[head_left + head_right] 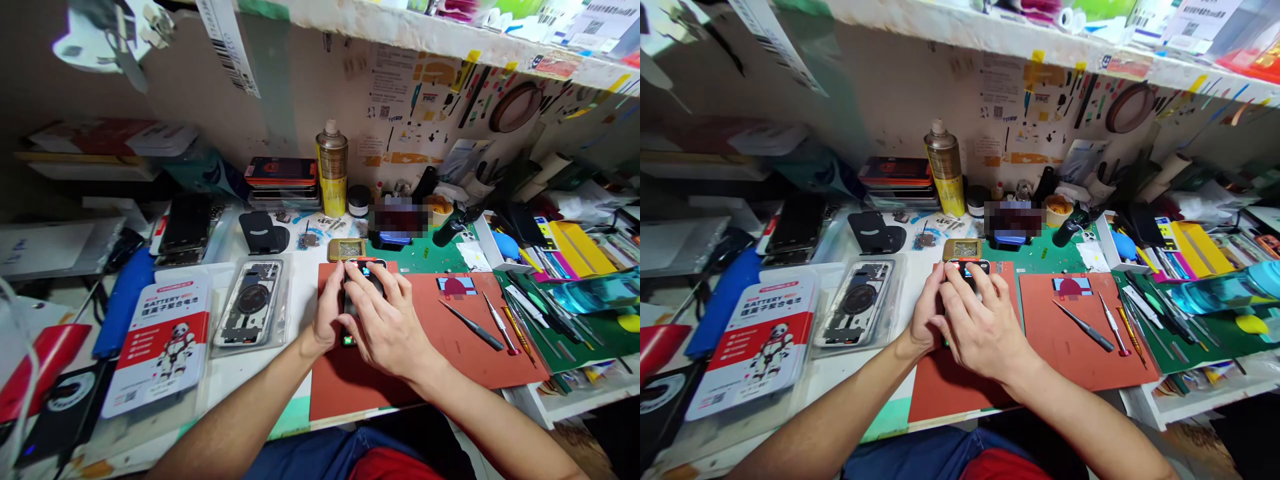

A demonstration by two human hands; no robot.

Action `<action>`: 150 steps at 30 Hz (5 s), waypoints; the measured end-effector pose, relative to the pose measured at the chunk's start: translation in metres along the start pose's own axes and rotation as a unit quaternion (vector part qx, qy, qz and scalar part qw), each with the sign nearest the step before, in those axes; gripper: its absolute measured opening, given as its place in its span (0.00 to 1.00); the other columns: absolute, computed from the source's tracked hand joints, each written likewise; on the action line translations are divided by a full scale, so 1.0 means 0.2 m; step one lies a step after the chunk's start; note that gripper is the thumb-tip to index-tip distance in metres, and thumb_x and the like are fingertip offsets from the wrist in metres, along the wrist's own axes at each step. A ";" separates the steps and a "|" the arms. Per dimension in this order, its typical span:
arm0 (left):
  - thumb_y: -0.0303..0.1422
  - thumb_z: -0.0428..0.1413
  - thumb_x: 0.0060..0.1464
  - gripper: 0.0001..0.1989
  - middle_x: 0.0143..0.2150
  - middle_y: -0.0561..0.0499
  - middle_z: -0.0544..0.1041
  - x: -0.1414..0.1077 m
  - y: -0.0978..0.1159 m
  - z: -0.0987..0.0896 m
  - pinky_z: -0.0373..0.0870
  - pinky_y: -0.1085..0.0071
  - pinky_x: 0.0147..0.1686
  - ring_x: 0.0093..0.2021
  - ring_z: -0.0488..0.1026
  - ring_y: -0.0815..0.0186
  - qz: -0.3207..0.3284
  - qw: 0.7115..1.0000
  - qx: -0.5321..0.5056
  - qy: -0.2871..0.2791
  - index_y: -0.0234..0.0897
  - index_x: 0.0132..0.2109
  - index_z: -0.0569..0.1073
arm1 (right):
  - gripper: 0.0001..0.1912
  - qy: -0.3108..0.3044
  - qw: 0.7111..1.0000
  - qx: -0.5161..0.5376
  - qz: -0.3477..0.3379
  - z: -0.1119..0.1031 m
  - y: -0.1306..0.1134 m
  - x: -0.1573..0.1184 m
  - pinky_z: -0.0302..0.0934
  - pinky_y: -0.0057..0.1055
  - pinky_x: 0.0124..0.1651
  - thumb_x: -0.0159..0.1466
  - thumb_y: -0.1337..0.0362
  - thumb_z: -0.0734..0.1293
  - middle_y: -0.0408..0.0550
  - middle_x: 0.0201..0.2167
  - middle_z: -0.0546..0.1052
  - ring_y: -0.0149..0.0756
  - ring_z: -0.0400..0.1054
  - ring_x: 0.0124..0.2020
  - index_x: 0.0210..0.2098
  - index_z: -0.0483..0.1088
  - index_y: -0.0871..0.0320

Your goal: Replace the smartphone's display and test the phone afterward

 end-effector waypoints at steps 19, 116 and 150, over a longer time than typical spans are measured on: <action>0.59 0.53 0.63 0.35 0.40 0.34 0.84 -0.05 0.02 0.23 0.80 0.61 0.40 0.36 0.83 0.52 -0.080 0.989 0.047 -0.112 0.26 0.45 0.82 | 0.18 -0.026 0.998 0.054 0.016 -0.05 0.01 -0.38 0.56 0.50 0.64 0.73 0.65 0.65 0.54 0.68 0.74 0.56 0.62 0.68 0.61 0.72 0.62; 0.56 0.51 0.66 0.29 0.45 0.43 0.82 -0.06 0.03 0.20 0.77 0.63 0.39 0.36 0.80 0.58 -0.093 0.993 -0.048 -0.054 0.40 0.60 0.75 | 0.25 0.040 0.916 0.265 0.297 0.20 0.05 -0.48 0.78 0.39 0.44 0.68 0.49 0.75 0.52 0.43 0.81 0.44 0.80 0.41 0.56 0.68 0.57; 0.55 0.49 0.69 0.31 0.42 0.46 0.81 -0.08 0.02 0.21 0.78 0.63 0.37 0.36 0.79 0.58 -0.030 0.999 -0.010 -0.041 0.48 0.71 0.64 | 0.29 0.060 0.918 0.240 0.311 0.19 0.04 -0.43 0.79 0.41 0.44 0.67 0.52 0.73 0.56 0.47 0.81 0.47 0.81 0.44 0.61 0.66 0.58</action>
Point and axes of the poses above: each hand's wrist, its own x-axis towards the middle knuckle, its own z-axis out of the palm, y = z × x, the point moved 9 cm from there along x, towards the middle knuckle
